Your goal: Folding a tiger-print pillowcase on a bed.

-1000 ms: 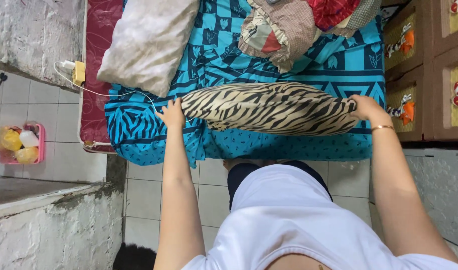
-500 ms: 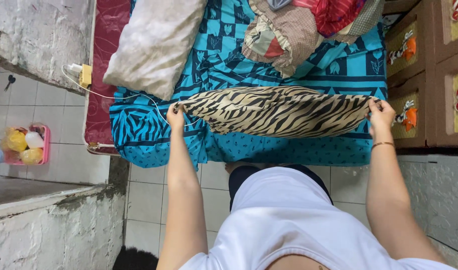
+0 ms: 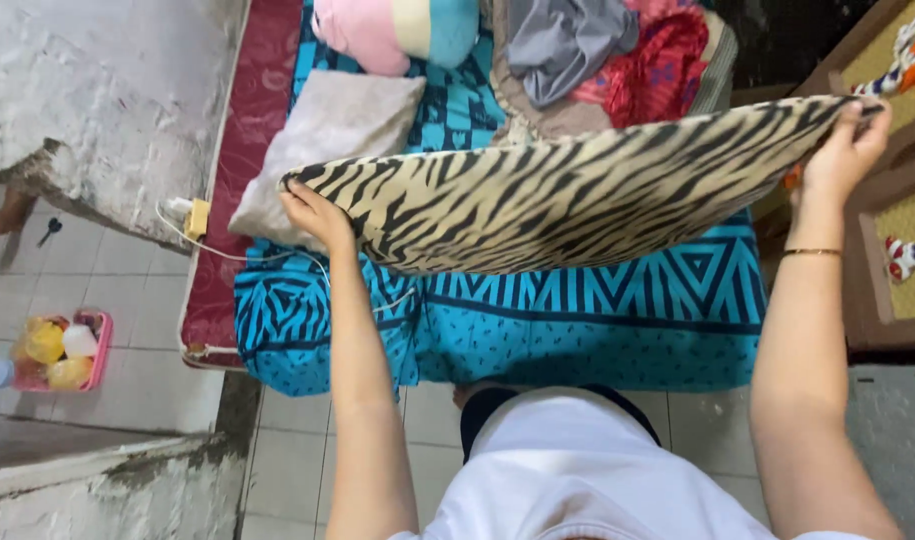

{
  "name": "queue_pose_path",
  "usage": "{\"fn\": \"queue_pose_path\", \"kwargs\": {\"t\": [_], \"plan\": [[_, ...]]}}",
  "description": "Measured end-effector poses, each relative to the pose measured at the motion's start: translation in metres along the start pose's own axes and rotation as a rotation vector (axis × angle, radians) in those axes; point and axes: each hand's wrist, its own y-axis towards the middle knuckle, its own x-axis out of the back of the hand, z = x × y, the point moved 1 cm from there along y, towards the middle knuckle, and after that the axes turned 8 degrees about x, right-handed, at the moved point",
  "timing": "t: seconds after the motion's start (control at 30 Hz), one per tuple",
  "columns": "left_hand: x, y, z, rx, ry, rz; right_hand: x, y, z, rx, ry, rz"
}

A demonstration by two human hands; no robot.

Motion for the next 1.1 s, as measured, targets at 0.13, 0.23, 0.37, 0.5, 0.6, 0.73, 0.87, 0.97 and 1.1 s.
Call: {"fn": "queue_pose_path", "kwargs": {"t": [0.13, 0.23, 0.37, 0.5, 0.6, 0.73, 0.87, 0.97, 1.1], "plan": [[0.019, 0.015, 0.02, -0.176, 0.134, 0.235, 0.006, 0.006, -0.011, 0.075, -0.309, 0.079], [-0.002, 0.042, 0.036, -0.258, 0.137, 0.218, -0.016, 0.015, -0.001, 0.198, -0.276, 0.071], [0.014, 0.046, -0.018, -0.173, 0.005, 0.235, -0.022, 0.015, -0.007, 0.232, -0.428, 0.125], [0.02, 0.049, -0.007, -0.052, -0.015, 0.249, -0.024, 0.003, 0.0, 0.304, -0.219, 0.117], [0.035, 0.038, 0.023, -0.084, -0.081, 0.226, -0.021, -0.021, 0.021, 0.197, -0.196, 0.08], [0.029, 0.033, 0.059, 0.078, 0.153, 0.279, -0.032, -0.023, 0.021, -0.023, -0.145, 0.153], [0.018, 0.006, 0.066, 0.182, 0.573, 0.229, -0.035, -0.026, -0.037, -0.066, -0.247, 0.211], [-0.001, 0.006, 0.091, 0.135, 0.645, 0.185, -0.048, -0.019, -0.063, -0.092, -0.153, 0.165], [-0.005, 0.018, 0.086, 0.151, 0.368, 0.262, -0.05, 0.005, -0.044, -0.07, -0.022, 0.187]]}}
